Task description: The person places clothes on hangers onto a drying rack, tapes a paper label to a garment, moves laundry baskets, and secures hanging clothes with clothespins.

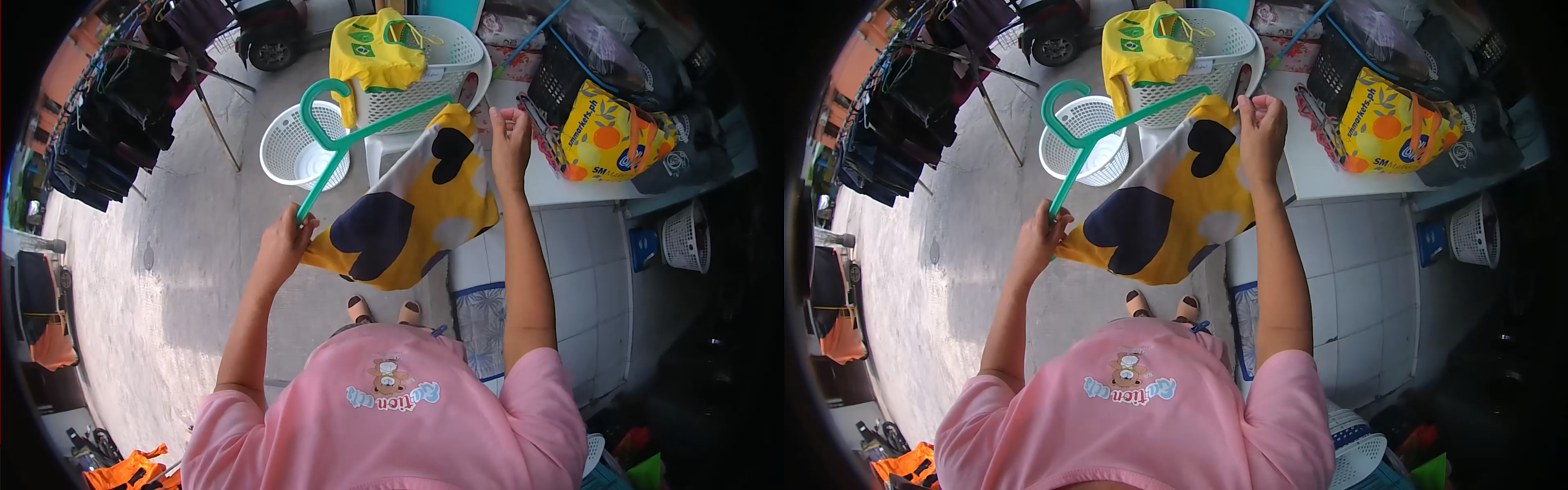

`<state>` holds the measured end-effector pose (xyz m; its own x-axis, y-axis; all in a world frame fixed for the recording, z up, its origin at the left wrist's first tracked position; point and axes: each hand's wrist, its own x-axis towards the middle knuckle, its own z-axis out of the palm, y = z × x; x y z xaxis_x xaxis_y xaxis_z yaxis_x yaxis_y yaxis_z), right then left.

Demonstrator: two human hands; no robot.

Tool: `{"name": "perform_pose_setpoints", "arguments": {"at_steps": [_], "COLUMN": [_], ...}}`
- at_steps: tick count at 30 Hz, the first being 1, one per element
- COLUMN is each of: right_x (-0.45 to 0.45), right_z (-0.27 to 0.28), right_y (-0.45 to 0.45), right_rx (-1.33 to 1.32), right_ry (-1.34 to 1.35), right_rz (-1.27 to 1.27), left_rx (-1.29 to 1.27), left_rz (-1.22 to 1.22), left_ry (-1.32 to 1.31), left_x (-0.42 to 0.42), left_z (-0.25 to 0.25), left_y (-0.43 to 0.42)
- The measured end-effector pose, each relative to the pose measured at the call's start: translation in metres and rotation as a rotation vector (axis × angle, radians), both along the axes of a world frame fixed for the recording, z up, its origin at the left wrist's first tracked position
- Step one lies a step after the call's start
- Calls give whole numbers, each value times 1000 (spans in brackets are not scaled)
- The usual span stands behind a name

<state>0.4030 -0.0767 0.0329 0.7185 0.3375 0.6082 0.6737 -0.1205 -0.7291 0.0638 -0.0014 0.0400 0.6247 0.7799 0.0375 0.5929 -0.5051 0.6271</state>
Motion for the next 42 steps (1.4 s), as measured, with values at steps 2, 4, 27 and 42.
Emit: {"name": "perform_pose_setpoints", "arguments": {"at_steps": [2,4,27,42], "right_x": [-45,-78,-52,-33], "right_z": [18,1,191,227], "right_y": [-12,-11,-32,-1], "right_rx": [-58,7,-354,-84], "right_ry": [618,967,9,-70], "right_rz": [416,778,838,643], "left_rx": [199,149,-1473,-1472], "left_rz": [-68,-95,-78,-145], "left_ry": [-30,-92,-583,-814], "left_x": [17,46,154,111], "left_z": [-2,-14,-153,-152], "left_y": [-13,-43,-45,-23]}}
